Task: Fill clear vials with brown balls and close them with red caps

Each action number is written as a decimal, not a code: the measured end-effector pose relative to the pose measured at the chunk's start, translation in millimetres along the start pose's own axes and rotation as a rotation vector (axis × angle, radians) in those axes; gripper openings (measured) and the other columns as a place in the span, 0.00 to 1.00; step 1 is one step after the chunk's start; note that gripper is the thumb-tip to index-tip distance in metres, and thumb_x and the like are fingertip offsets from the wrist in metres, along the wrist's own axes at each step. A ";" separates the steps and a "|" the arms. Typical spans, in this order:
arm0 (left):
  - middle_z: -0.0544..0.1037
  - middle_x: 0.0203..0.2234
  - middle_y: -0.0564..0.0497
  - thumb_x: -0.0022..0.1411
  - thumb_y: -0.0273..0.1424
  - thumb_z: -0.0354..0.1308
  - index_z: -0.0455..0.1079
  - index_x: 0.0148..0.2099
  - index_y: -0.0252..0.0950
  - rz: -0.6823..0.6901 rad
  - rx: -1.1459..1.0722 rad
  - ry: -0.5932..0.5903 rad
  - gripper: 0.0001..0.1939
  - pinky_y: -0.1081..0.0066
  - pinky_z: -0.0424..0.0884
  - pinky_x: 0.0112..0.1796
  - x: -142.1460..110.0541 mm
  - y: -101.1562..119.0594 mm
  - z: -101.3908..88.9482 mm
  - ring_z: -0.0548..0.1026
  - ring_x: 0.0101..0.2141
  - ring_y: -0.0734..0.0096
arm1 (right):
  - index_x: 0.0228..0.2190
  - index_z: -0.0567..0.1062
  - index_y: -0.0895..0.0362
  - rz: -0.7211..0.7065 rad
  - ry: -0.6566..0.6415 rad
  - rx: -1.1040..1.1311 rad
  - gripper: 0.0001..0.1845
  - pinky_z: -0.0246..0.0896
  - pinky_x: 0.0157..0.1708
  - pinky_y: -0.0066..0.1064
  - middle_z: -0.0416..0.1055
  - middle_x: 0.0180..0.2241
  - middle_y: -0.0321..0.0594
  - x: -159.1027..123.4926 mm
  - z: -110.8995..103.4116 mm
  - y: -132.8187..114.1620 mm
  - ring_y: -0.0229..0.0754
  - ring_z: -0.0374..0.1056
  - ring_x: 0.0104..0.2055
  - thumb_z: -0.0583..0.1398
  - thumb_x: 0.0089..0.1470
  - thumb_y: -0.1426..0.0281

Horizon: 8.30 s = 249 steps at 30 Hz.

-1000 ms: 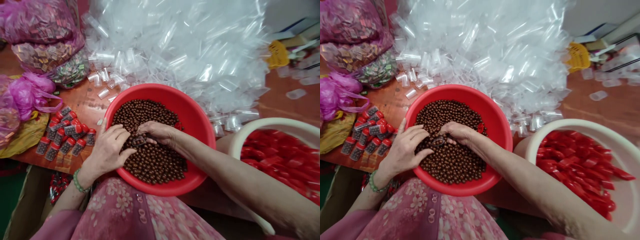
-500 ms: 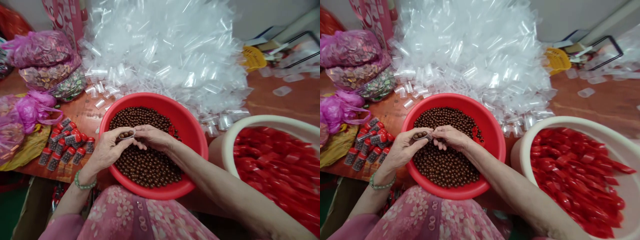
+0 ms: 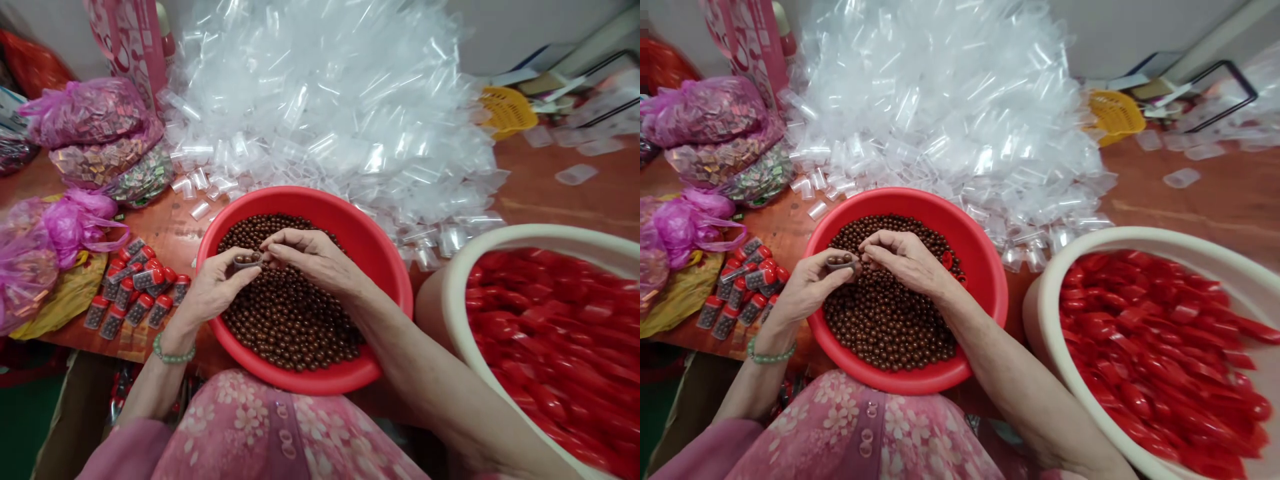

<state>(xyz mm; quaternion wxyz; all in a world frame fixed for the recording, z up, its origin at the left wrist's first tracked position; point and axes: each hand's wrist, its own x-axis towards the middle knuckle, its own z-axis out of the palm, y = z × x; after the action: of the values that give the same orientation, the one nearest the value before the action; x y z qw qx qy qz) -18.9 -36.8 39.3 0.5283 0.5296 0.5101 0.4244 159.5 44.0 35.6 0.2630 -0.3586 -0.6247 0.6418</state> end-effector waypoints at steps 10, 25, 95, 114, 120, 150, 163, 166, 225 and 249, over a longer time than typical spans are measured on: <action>0.78 0.37 0.49 0.61 0.32 0.59 0.72 0.45 0.34 -0.003 -0.021 -0.074 0.10 0.71 0.71 0.41 1.4 -1.9 0.4 0.75 0.38 0.71 | 0.36 0.74 0.56 -0.187 -0.028 -0.099 0.09 0.61 0.33 0.30 0.71 0.31 0.36 -7.0 4.2 -7.4 0.37 0.65 0.32 0.60 0.50 0.69; 0.78 0.44 0.47 0.60 0.29 0.58 0.70 0.54 0.33 0.011 0.060 -0.205 0.19 0.66 0.69 0.47 7.0 -14.9 3.4 0.74 0.42 0.66 | 0.38 0.70 0.54 -0.347 -0.185 -0.335 0.15 0.56 0.29 0.28 0.63 0.30 0.33 -7.5 3.5 -3.9 0.35 0.59 0.30 0.58 0.46 0.77; 0.76 0.36 0.49 0.62 0.33 0.55 0.69 0.40 0.33 0.014 0.219 -0.231 0.09 0.66 0.69 0.44 11.0 -18.2 2.8 0.72 0.39 0.66 | 0.30 0.70 0.53 -0.490 -0.157 -0.590 0.06 0.58 0.29 0.32 0.65 0.27 0.37 -7.4 2.7 -1.8 0.39 0.61 0.29 0.62 0.56 0.66; 0.72 0.29 0.54 0.58 0.29 0.57 0.67 0.36 0.33 -0.099 0.139 -0.297 0.04 0.73 0.65 0.33 10.1 -12.6 3.4 0.68 0.31 0.75 | 0.22 0.64 0.55 -0.320 -0.215 -0.474 0.22 0.57 0.28 0.29 0.64 0.24 0.35 -12.2 -1.6 -0.9 0.36 0.60 0.27 0.63 0.55 0.54; 0.71 0.26 0.56 0.56 0.28 0.61 0.67 0.37 0.31 -0.151 -0.093 -0.290 0.07 0.74 0.68 0.32 10.7 -11.4 5.9 0.69 0.28 0.79 | 0.24 0.66 0.55 -0.183 -0.182 -0.417 0.24 0.58 0.27 0.29 0.64 0.24 0.34 -19.0 -5.8 -7.5 0.36 0.60 0.27 0.64 0.50 0.49; 0.79 0.32 0.50 0.55 0.27 0.63 0.70 0.39 0.32 -0.156 -0.161 -0.116 0.09 0.75 0.70 0.35 -7.2 4.8 31.6 0.76 0.36 0.73 | 0.38 0.72 0.59 0.212 -0.188 -1.527 0.08 0.61 0.35 0.33 0.76 0.38 0.49 -62.1 -64.2 14.1 0.48 0.74 0.39 0.56 0.56 0.75; 0.79 0.31 0.48 0.53 0.32 0.64 0.72 0.42 0.30 -0.232 -0.287 0.006 0.15 0.74 0.70 0.32 -9.8 -1.1 49.3 0.76 0.33 0.73 | 0.40 0.74 0.54 -0.116 0.090 -0.179 0.17 0.70 0.29 0.27 0.77 0.36 0.38 -71.9 -36.6 6.5 0.36 0.74 0.31 0.68 0.49 0.63; 0.77 0.31 0.49 0.53 0.33 0.65 0.73 0.42 0.29 -0.180 -0.307 0.077 0.16 0.75 0.69 0.32 -13.3 -5.2 50.9 0.74 0.31 0.74 | 0.42 0.71 0.53 -0.088 0.070 -0.105 0.20 0.72 0.29 0.27 0.78 0.38 0.39 -74.2 -26.7 10.3 0.38 0.75 0.33 0.67 0.50 0.60; 0.67 0.19 0.59 0.57 0.36 0.65 0.63 0.30 0.34 -0.213 -0.494 -0.231 0.15 0.75 0.65 0.26 -15.5 -15.8 41.7 0.66 0.20 0.82 | 0.31 0.80 0.51 -0.177 0.357 -0.118 0.06 0.74 0.34 0.32 0.79 0.30 0.34 -53.6 29.6 1.1 0.38 0.75 0.31 0.70 0.47 0.68; 0.64 0.14 0.60 0.59 0.25 0.57 0.60 0.24 0.35 -0.264 -0.458 -0.336 0.13 0.77 0.60 0.21 -13.2 -10.1 39.9 0.63 0.16 0.83 | 0.30 0.79 0.50 -0.089 0.310 -0.090 0.06 0.71 0.32 0.29 0.76 0.29 0.33 -57.2 22.1 8.6 0.36 0.73 0.30 0.70 0.47 0.67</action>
<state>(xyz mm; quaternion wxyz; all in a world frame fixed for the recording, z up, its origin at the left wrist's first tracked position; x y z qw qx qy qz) 18.0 -55.7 27.2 0.7612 0.3889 0.3713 0.3626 177.7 -15.1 33.8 0.3680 -0.4366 -0.6201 0.5380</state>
